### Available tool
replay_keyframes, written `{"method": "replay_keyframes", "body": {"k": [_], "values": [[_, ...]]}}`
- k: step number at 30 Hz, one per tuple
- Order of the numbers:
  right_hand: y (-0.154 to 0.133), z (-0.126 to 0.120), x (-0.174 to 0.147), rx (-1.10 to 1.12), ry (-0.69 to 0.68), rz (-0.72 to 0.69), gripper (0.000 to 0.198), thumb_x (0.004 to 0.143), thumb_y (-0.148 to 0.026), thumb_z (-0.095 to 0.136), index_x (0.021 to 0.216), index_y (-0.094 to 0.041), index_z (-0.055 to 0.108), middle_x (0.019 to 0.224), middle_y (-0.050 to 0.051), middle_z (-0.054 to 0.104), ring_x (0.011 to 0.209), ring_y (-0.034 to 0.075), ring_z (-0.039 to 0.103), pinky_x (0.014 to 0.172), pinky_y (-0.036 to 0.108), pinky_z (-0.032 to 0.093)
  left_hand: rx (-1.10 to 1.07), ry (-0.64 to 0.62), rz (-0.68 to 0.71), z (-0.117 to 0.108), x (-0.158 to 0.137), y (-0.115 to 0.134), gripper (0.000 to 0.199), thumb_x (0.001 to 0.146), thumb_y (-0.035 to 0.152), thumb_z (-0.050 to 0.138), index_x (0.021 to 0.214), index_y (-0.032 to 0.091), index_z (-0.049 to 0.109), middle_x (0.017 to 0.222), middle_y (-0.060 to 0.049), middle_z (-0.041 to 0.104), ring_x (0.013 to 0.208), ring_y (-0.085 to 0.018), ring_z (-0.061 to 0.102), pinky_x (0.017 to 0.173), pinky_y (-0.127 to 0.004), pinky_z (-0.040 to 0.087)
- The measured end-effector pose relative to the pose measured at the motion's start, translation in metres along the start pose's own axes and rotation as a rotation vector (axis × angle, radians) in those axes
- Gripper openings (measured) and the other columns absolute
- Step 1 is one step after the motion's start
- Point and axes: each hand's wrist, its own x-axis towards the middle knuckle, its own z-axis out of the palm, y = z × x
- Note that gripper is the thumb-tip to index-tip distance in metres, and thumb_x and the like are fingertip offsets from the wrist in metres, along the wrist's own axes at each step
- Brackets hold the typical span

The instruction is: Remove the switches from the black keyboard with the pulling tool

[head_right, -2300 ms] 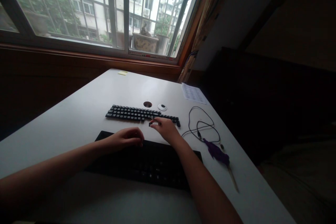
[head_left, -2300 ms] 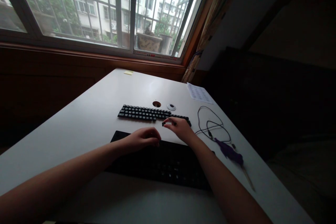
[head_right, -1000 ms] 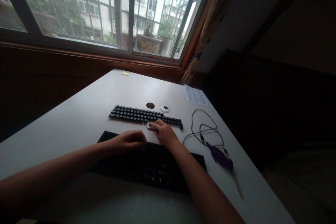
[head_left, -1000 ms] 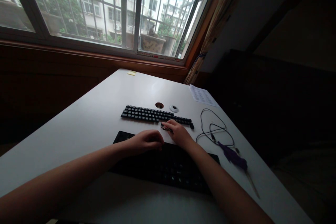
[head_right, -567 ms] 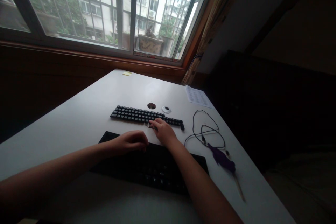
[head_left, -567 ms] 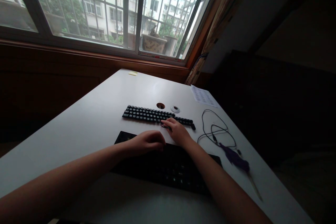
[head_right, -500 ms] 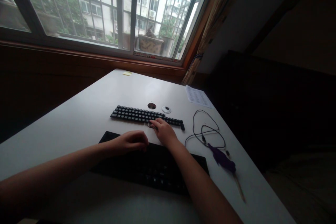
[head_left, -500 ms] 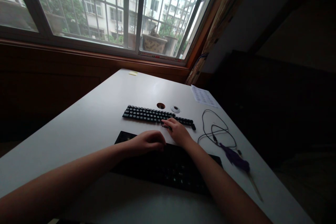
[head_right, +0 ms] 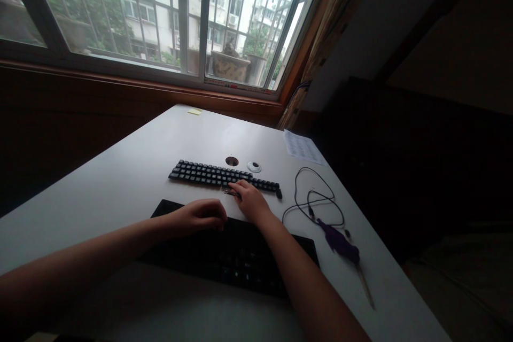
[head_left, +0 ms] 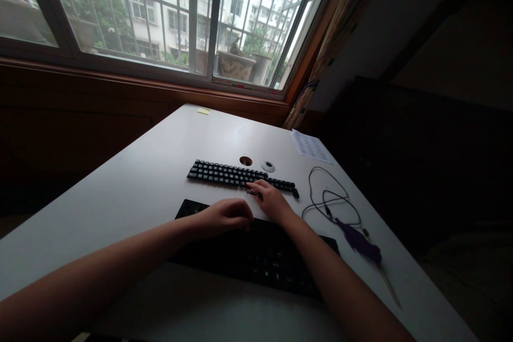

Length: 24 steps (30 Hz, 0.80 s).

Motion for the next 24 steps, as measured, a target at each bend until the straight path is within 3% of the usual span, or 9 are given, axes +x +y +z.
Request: {"method": "replay_keyframes", "body": {"k": [24], "values": [[-0.0020, -0.0007, 0.0002, 0.005, -0.005, 0.008, 0.037, 0.092, -0.014, 0.054, 0.127, -0.024, 0.062, 0.114, 0.006, 0.064, 0.101, 0.018, 0.063, 0.092, 0.032, 0.051, 0.002, -0.005, 0.009, -0.0006, -0.0009, 0.0009, 0.015, 0.089, 0.026, 0.060, 0.097, 0.013, 0.062, 0.087, -0.005, 0.068, 0.081, -0.017, 0.062, 0.078, -0.030, 0.049]]}}
